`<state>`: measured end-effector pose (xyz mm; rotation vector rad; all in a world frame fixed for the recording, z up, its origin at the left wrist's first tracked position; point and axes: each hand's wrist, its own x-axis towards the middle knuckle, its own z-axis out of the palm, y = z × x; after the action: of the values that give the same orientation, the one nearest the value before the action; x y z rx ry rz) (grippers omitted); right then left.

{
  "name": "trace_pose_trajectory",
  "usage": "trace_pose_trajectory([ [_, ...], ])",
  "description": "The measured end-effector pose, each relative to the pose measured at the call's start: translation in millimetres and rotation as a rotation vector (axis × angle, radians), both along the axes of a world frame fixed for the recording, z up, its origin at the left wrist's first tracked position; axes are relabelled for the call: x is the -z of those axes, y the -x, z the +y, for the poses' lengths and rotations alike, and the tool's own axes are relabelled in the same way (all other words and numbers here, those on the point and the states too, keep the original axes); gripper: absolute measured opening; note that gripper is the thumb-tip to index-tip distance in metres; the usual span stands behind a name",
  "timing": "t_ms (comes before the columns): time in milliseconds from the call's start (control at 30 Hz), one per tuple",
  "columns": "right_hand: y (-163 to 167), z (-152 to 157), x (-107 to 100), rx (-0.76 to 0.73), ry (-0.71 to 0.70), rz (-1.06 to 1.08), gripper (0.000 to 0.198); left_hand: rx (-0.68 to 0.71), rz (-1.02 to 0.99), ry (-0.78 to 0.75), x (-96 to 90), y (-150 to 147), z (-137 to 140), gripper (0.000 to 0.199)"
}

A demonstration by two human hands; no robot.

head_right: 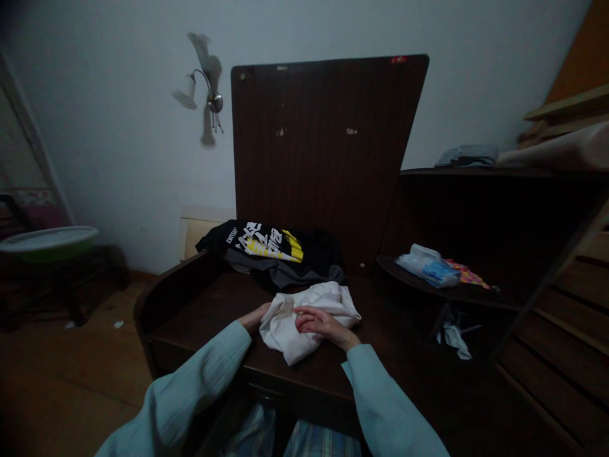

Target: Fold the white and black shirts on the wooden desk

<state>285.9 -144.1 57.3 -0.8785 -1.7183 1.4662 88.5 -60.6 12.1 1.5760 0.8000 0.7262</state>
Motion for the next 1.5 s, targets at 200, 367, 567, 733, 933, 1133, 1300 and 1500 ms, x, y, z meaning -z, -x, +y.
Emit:
trace_pose_trajectory([
  [200, -37, 25, 12, 0.712, -0.114, 0.511, 0.037, 0.028, -0.424, 0.307, -12.2, 9, -14, 0.082],
  [367, -70, 50, 32, 1.231, -0.382, 0.233, 0.035, 0.035, -0.379, 0.352, -7.5, 12, -15, 0.052],
  [567, -70, 64, 50, 1.093, -0.249, -0.351, 0.083, 0.019, -0.326, 0.360, 4.2, 6, -12, 0.042],
  [733, -63, 60, 46, 0.981, -0.193, -0.439, 0.076, 0.132, -0.290, 0.441, 5.3, 4, -11, 0.029],
  [933, -73, 63, 47, 0.896, 0.044, -0.139, 0.048, 0.092, -0.382, 0.520, 6.8, 3, -5, 0.020],
  [1133, -79, 64, 51, 1.205, -0.153, -0.599, 0.063, -0.060, -0.258, 0.182, 5.6, 0, -7, 0.036],
  [1300, -72, 68, 51, 1.083, -0.127, -0.598, 0.053, -0.005, -0.124, -0.024, -2.1, 2, -16, 0.045],
  [1500, -71, 65, 43, 0.985, -0.046, -0.456, 0.011, -0.104, -0.075, -0.061, -8.7, 4, -16, 0.039],
])
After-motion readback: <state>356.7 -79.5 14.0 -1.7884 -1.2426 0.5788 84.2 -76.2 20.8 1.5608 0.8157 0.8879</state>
